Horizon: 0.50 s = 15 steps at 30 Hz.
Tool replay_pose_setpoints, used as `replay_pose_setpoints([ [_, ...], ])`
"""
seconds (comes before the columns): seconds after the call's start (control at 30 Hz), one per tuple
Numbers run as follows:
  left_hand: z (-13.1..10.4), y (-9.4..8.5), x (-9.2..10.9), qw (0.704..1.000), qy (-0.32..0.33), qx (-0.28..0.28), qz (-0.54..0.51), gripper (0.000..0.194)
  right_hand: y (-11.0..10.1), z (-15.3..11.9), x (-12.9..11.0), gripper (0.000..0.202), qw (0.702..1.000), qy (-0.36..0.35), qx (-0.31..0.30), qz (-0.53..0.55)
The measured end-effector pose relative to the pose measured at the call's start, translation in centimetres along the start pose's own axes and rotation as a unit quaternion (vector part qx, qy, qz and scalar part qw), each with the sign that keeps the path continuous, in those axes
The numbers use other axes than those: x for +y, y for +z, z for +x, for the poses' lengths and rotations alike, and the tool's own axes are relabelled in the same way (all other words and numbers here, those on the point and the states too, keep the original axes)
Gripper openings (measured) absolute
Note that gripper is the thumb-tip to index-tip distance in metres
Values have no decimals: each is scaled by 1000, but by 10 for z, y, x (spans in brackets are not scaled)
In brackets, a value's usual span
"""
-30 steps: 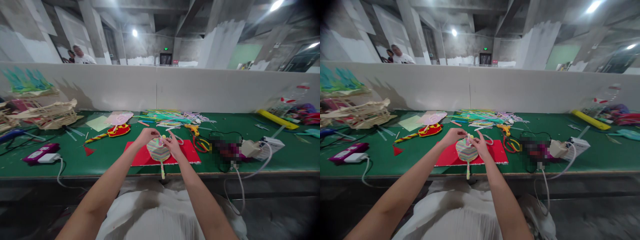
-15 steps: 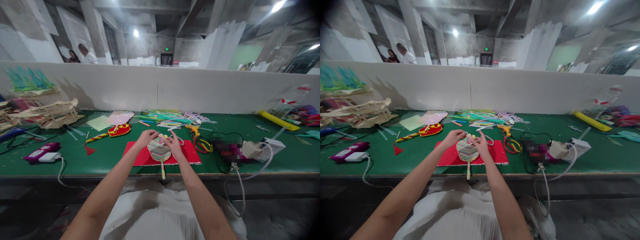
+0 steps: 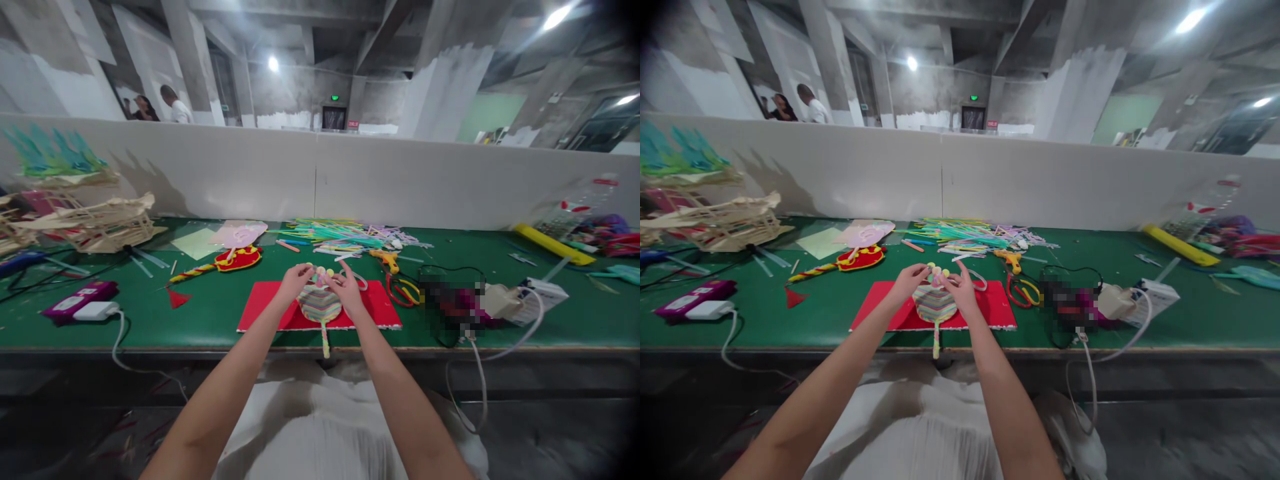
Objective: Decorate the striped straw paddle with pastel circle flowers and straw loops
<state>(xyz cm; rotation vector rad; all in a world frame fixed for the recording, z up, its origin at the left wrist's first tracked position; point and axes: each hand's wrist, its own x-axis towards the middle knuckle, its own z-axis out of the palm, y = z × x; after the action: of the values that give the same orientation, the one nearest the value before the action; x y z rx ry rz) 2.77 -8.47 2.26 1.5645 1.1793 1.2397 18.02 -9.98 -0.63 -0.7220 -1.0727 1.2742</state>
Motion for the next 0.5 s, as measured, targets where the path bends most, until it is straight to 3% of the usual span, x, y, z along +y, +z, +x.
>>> replay_pose_setpoints([
  [0.13, -5, 4, -6, 999, -17, -43, -14, 37, -1, 1, 1, 78, 1000, -10, 11, -20],
  [0.33, -7, 2, -8, 999, -6, -37, 25, 28, -7, 5, 0, 68, 996, -44, 60, -59],
  [0.5, -8, 0, -7, 996, -6, -75, 51, 25, -9, 6, 2, 66, 997, -54, 47, -36],
])
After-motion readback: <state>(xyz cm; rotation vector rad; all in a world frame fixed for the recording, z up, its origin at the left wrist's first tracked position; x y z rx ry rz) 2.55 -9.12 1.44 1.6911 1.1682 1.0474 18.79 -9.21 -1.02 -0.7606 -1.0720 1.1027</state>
